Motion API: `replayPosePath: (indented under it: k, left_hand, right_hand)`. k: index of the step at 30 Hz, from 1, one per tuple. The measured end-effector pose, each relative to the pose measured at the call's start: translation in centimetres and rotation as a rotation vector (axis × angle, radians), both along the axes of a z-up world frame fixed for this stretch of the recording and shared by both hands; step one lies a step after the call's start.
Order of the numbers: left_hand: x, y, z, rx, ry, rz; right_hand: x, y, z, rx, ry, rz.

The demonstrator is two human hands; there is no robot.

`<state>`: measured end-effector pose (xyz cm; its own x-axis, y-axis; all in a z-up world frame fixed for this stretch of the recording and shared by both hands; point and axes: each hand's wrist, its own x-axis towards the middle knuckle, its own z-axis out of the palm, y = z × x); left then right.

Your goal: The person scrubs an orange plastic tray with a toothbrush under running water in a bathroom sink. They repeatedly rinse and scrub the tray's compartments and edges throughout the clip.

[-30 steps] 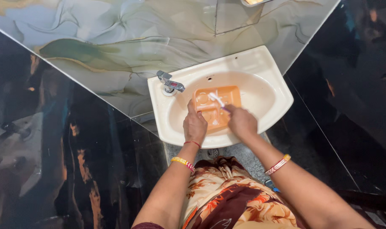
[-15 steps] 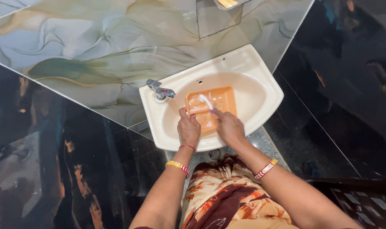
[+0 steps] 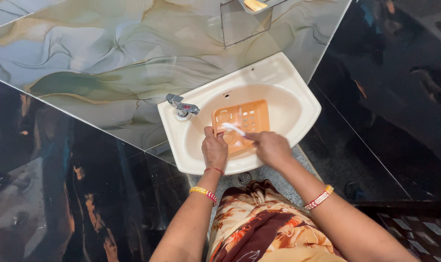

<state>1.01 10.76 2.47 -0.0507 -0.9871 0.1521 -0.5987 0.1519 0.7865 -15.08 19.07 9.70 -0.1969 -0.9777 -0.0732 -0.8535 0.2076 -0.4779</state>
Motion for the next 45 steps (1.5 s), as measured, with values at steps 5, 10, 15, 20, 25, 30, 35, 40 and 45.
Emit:
replayPosePath:
  k: [5,10,15,20,25,30,35,40,45]
  left_hand:
    - [0.1,0.2,0.6,0.041,0.006,-0.002]
    - [0.0,0.2,0.6,-0.011,0.035,-0.040]
    - [0.1,-0.1,0.0,-0.031,0.002,-0.031]
    - [0.2,0.0,0.0,-0.021,0.040,-0.034]
    - [0.0,0.0,0.4,-0.022,0.032,-0.051]
    - [0.1,0.2,0.3,-0.015,0.018,-0.031]
    - [0.2,0.0,0.0,-0.010,0.032,-0.035]
    - [0.2,0.1,0.1,-0.039,0.042,-0.053]
    - [0.3,0.3,1.0,0.005,0.048,-0.048]
  right_hand:
    - [1.6,0.0,0.0,-0.013,-0.007,0.062]
    - [-1.2,1.1,-0.2,0.020,0.010,-0.112]
    - [1.8,1.3,-0.4,-0.049,-0.021,-0.019]
    - [2.0,1.5,-0.4,-0.060,-0.017,-0.033]
    - [-0.2,2.1,0.0,0.035,0.065,-0.157]
    - [2.5,2.3,-0.1,-0.093,-0.008,-0.006]
    - [1.7,2.2,0.2,-0.025,-0.012,-0.071]
    - [0.4,2.6,0.1,-0.055,0.006,-0.099]
    - [0.9,2.2,0.8,0.026,0.053,-0.085]
